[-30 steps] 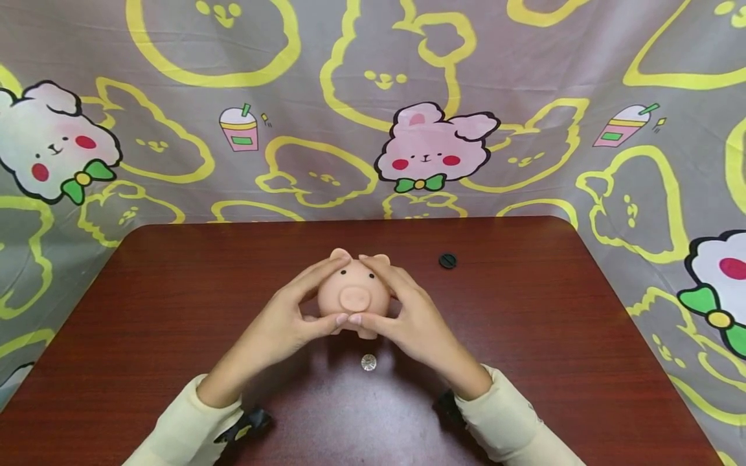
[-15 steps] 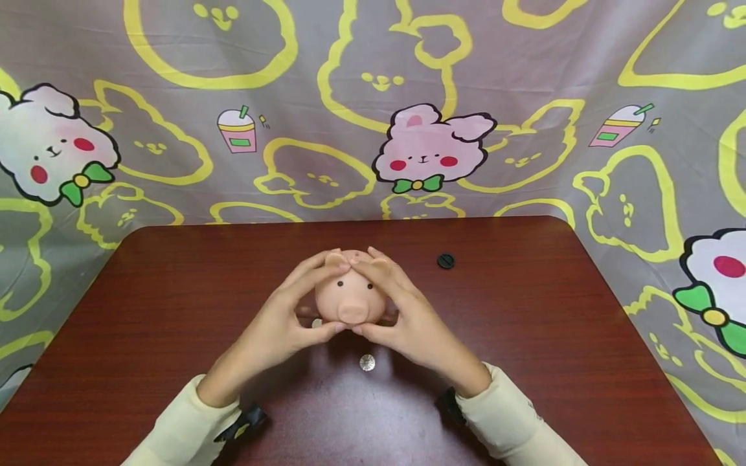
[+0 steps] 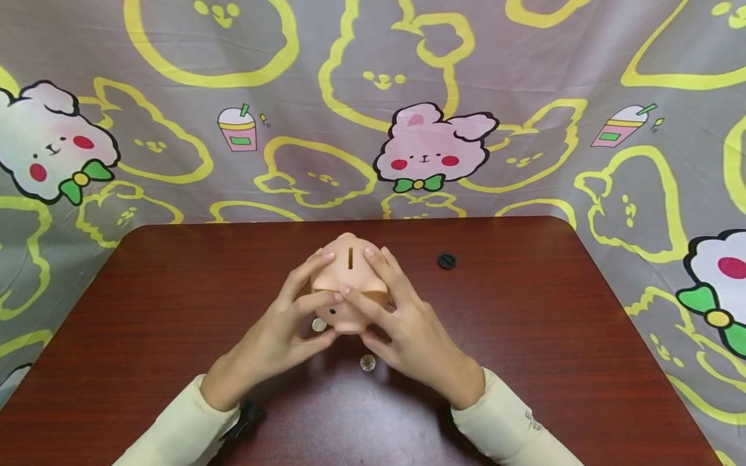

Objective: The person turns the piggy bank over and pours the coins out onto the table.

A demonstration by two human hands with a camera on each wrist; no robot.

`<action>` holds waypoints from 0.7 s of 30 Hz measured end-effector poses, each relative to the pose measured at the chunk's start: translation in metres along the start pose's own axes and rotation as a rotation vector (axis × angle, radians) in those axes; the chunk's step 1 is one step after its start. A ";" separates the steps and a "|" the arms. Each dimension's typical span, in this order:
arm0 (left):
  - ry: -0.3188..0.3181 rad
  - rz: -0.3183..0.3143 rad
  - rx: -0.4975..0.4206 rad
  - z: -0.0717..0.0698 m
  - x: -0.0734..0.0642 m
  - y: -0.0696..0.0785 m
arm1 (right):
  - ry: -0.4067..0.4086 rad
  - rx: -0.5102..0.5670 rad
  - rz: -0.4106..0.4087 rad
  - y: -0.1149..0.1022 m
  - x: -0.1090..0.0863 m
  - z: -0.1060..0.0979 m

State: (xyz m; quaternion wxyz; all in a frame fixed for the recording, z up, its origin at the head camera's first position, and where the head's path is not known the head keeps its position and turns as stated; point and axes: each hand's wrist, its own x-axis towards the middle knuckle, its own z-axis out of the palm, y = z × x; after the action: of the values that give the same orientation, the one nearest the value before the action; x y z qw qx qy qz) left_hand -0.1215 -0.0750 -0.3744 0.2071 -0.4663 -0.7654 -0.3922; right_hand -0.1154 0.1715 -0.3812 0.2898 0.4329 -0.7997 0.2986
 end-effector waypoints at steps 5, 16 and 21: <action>0.028 0.028 -0.016 -0.002 -0.003 0.001 | 0.049 0.004 -0.053 -0.001 0.003 0.001; 0.041 -0.161 -0.179 -0.007 -0.005 0.009 | 0.017 0.438 0.183 -0.004 0.000 -0.001; 0.040 -0.244 -0.262 -0.007 -0.009 0.012 | 0.000 0.482 0.308 -0.009 0.002 -0.003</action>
State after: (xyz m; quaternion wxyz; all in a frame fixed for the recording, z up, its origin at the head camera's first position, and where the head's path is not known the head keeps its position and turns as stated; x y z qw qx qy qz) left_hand -0.1065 -0.0828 -0.3714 0.1106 -0.3849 -0.7544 -0.5200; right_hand -0.1077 0.1685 -0.3757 0.1298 0.3628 -0.7620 0.5204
